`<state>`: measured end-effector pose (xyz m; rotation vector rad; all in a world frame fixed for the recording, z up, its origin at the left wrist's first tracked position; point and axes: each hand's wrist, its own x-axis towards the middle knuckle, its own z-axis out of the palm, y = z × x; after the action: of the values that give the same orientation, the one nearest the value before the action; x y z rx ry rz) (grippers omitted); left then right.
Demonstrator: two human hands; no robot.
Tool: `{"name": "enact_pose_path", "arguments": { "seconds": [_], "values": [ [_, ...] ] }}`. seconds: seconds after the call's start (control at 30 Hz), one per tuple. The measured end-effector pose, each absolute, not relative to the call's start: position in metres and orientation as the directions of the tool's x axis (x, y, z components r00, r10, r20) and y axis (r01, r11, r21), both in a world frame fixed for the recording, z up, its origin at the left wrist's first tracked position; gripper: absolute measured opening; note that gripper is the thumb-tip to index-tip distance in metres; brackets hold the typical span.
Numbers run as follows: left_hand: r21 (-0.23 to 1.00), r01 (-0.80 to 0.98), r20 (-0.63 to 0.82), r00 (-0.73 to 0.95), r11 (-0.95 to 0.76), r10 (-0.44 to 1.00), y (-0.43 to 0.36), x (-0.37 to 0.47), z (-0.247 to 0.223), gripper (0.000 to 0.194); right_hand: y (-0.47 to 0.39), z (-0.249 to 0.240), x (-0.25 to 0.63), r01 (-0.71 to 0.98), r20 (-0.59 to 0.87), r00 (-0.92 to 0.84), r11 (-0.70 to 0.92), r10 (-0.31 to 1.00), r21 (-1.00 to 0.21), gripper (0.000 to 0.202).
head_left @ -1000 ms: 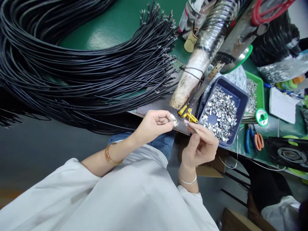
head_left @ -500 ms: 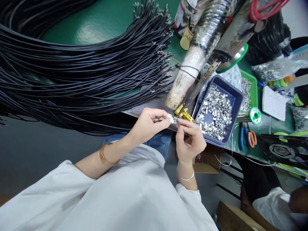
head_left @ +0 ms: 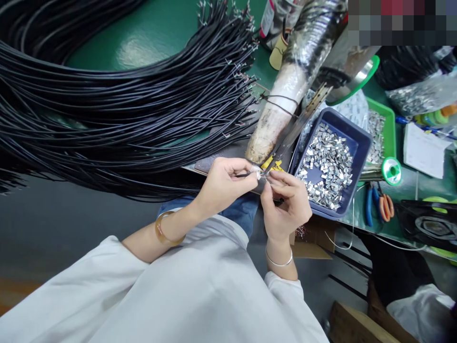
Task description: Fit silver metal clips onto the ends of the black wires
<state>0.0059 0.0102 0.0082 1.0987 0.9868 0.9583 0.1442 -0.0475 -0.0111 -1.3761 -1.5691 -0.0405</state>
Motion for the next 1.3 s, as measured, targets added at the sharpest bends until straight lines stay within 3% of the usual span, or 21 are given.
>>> {"name": "enact_pose_path", "arguments": {
  "seconds": [0.47, 0.67, 1.0, 1.3],
  "values": [
    [0.983, -0.081, -0.135, 0.273, 0.163, 0.953, 0.0082, 0.0058, 0.0071, 0.008, -0.0461, -0.0057, 0.1431, 0.773, 0.675, 0.143, 0.344, 0.724, -0.534, 0.015],
    [0.987, -0.128, -0.055, 0.294, 0.097, 0.954, 0.0048, 0.0056, 0.0062, 0.009, -0.0470, -0.0029, 0.1410, 0.785, 0.694, 0.165, 0.333, 0.701, -0.523, 0.018],
    [0.965, -0.105, -0.196, 0.309, 0.239, 0.931, 0.0096, 0.0065, 0.0101, 0.009, -0.0501, -0.0074, 0.1451, 0.808, 0.686, 0.110, 0.337, 0.719, -0.483, 0.015],
    [0.970, -0.148, -0.139, 0.328, 0.196, 0.935, 0.0063, 0.0071, 0.0120, 0.005, -0.0511, -0.0025, 0.1440, 0.768, 0.670, 0.148, 0.342, 0.727, -0.541, 0.018]
  ]
}}
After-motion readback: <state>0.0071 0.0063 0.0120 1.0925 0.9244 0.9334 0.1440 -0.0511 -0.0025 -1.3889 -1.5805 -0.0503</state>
